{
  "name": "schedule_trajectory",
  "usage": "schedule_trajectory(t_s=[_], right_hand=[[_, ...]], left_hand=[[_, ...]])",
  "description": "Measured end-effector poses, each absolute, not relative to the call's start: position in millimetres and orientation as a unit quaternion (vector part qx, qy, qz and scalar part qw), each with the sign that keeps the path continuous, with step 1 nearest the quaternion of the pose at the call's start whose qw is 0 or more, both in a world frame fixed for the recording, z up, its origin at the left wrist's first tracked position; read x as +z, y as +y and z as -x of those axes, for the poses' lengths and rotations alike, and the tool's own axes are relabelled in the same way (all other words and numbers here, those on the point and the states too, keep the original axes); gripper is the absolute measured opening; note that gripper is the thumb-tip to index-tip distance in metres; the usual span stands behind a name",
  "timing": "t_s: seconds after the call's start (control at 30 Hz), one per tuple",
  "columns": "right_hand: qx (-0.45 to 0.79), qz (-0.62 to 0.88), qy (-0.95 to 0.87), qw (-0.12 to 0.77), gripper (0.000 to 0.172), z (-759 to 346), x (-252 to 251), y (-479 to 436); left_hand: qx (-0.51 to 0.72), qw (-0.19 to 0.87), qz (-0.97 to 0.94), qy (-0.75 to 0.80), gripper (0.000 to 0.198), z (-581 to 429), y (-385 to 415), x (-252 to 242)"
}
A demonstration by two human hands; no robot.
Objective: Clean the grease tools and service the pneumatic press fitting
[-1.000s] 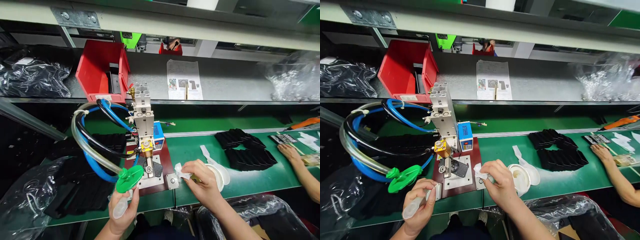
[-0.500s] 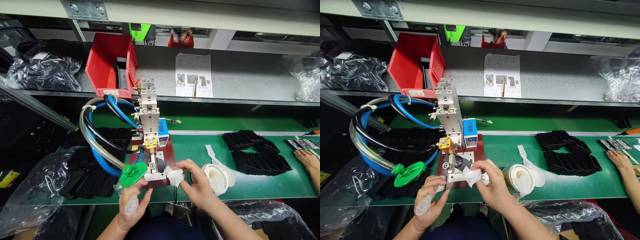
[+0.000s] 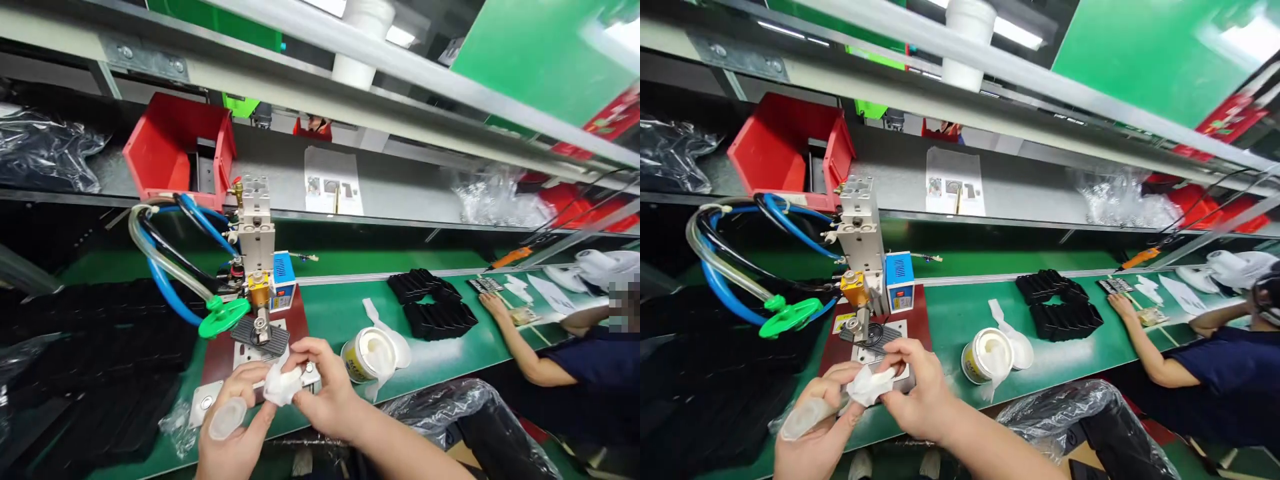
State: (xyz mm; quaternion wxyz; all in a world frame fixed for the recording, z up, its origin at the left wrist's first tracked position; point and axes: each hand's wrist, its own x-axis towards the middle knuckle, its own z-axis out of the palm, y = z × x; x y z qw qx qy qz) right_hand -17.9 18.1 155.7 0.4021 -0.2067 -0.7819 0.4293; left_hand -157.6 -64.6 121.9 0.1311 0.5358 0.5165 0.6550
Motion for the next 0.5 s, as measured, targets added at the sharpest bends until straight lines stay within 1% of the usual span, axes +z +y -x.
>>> schedule_trajectory(t_s=[0.07,0.13,0.2,0.23,0.27,0.33,0.37,0.4,0.5], right_hand=[[0.414,0.191,-0.805,0.380,0.055,14,162,20],[0.421,0.162,-0.831,0.325,0.051,8,169,26],[0.446,0.128,-0.848,0.257,0.054,1,177,40],[0.457,0.124,-0.849,0.236,0.055,-2,180,50],[0.463,0.139,-0.845,0.229,0.052,-5,184,64],[0.453,0.244,-0.816,0.263,0.033,-6,192,100],[0.412,0.331,-0.798,0.288,0.023,-5,198,123],[0.351,0.422,-0.779,0.305,0.018,-2,205,148],[0.271,0.506,-0.748,0.333,0.024,16,231,229]], left_hand=[[0.666,0.126,-0.533,0.506,0.024,155,-63,126],[0.672,0.123,-0.532,0.500,0.024,152,-63,132],[0.678,0.116,-0.519,0.507,0.024,151,-64,136],[0.682,0.111,-0.505,0.517,0.024,151,-65,137],[0.687,0.105,-0.488,0.528,0.024,151,-67,137],[0.695,0.094,-0.450,0.553,0.024,154,-72,133],[0.695,0.090,-0.435,0.566,0.024,157,-76,129],[0.694,0.085,-0.423,0.577,0.025,159,-80,124],[0.670,0.061,-0.401,0.622,0.026,169,-94,105]])
